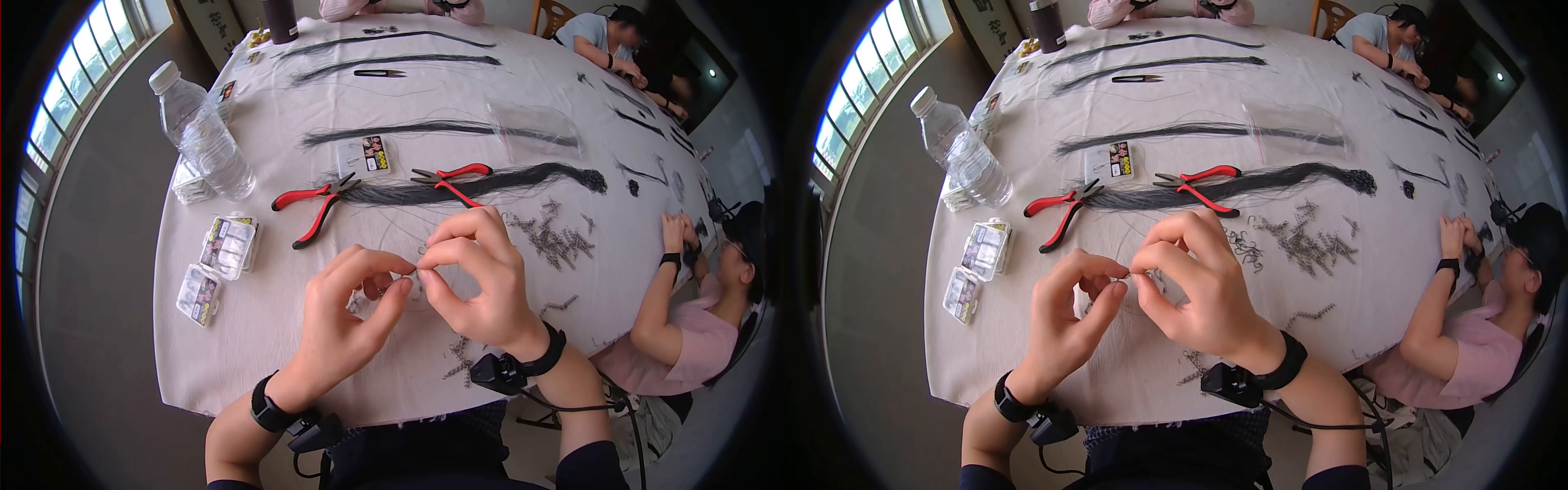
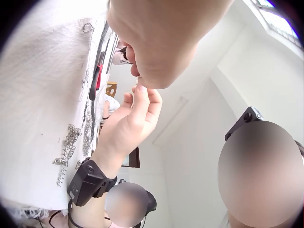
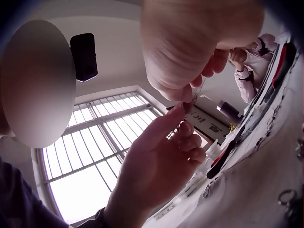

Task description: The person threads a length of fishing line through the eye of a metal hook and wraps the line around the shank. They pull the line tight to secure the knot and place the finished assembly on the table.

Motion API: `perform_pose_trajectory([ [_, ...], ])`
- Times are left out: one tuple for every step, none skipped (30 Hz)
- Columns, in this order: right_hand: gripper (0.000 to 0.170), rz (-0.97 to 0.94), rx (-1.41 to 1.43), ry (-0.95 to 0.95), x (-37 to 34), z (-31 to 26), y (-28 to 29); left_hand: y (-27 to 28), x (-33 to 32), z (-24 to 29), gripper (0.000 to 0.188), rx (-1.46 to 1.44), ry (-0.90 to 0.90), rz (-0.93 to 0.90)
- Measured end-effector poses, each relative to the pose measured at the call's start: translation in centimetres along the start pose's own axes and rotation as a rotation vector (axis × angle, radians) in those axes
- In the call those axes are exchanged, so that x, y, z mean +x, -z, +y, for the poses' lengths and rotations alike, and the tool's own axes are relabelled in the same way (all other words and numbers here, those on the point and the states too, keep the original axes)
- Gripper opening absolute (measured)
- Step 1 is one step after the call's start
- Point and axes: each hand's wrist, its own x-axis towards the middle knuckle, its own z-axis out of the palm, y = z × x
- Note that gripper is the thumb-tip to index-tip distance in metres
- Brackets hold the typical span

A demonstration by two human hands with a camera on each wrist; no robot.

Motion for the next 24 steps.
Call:
perform_pose_trajectory([
  [0.018, -0.003, 0.015, 0.002, 0.01, -0.03, -0.02, -0.02, 0.04, -0.10, 0.015, 0.001, -0.008, 0.004],
  [0.018, -0.005, 0.030, 0.005, 0.00, -0.04, -0.05, -0.04, 0.05, -0.21, 0.013, 0.003, -0.017, 0.008],
  [0.018, -0.006, 0.030, 0.004, -0.02, -0.04, -0.07, -0.02, 0.04, -0.31, 0.013, 0.003, -0.016, 0.008],
  [0.018, -0.009, 0.032, 0.012, -0.04, -0.02, -0.09, 0.02, 0.02, -0.42, 0.013, -0.006, -0.015, 0.006],
  [0.018, -0.012, 0.034, 0.019, -0.06, -0.01, -0.10, 0.02, 0.00, -0.47, 0.013, -0.014, -0.014, 0.004],
  [0.018, -0.012, 0.034, 0.019, -0.10, 0.03, -0.13, -0.02, 0.00, -0.47, 0.013, -0.014, -0.014, 0.004],
  [0.018, -0.010, 0.039, 0.020, -0.15, 0.08, -0.16, -0.09, -0.01, -0.43, 0.012, -0.025, -0.004, 0.010],
  [0.018, -0.008, 0.045, 0.021, -0.20, 0.09, -0.18, -0.13, -0.02, -0.38, 0.011, -0.036, 0.006, 0.016],
  [0.018, -0.007, 0.045, 0.020, -0.22, 0.05, -0.19, -0.12, -0.04, -0.34, 0.011, -0.036, 0.006, 0.015],
  [0.018, -0.008, 0.053, 0.024, -0.24, 0.00, -0.22, -0.09, -0.07, -0.31, 0.011, -0.034, 0.006, 0.013],
  [0.019, -0.010, 0.061, 0.028, -0.26, -0.03, -0.24, -0.06, -0.09, -0.27, 0.011, -0.032, 0.006, 0.012],
  [0.019, -0.009, 0.061, 0.028, -0.27, -0.03, -0.26, -0.03, -0.08, -0.23, 0.011, -0.032, 0.006, 0.012],
  [0.019, -0.010, 0.067, 0.032, -0.30, -0.02, -0.28, 0.00, -0.07, -0.18, 0.011, -0.033, 0.007, 0.010],
  [0.020, -0.011, 0.073, 0.036, -0.31, -0.02, -0.31, 0.02, -0.07, -0.16, 0.012, -0.033, 0.008, 0.010],
  [0.020, -0.012, 0.073, 0.037, -0.31, -0.04, -0.33, 0.02, -0.10, -0.21, 0.012, -0.033, 0.008, 0.010],
  [0.020, -0.011, 0.074, 0.035, -0.32, -0.07, -0.36, 0.01, -0.15, -0.32, 0.013, -0.044, 0.009, 0.014],
  [0.021, -0.011, 0.074, 0.033, -0.32, -0.09, -0.39, 0.00, -0.18, -0.40, 0.014, -0.055, 0.010, 0.017],
  [0.021, -0.011, 0.074, 0.033, -0.32, -0.06, -0.43, 0.00, -0.18, -0.43, 0.014, -0.055, 0.010, 0.018],
  [0.022, -0.003, 0.070, 0.037, -0.34, -0.01, -0.48, 0.00, -0.18, -0.44, 0.015, -0.072, 0.012, 0.010],
  [0.022, 0.005, 0.066, 0.041, -0.34, 0.02, -0.51, -0.01, -0.18, -0.45, 0.016, -0.088, 0.013, 0.002],
  [0.022, 0.005, 0.066, 0.041, -0.34, 0.04, -0.50, 0.00, -0.17, -0.45, 0.016, -0.088, 0.013, 0.002],
  [0.023, 0.007, 0.064, 0.043, -0.34, 0.06, -0.47, 0.01, -0.16, -0.44, 0.016, -0.096, 0.008, -0.007],
  [0.023, 0.008, 0.062, 0.045, -0.35, 0.07, -0.45, 0.03, -0.16, -0.42, 0.016, -0.104, 0.003, -0.017],
  [0.023, 0.008, 0.062, 0.044, -0.36, 0.08, -0.45, 0.05, -0.18, -0.40, 0.016, -0.104, 0.003, -0.017],
])
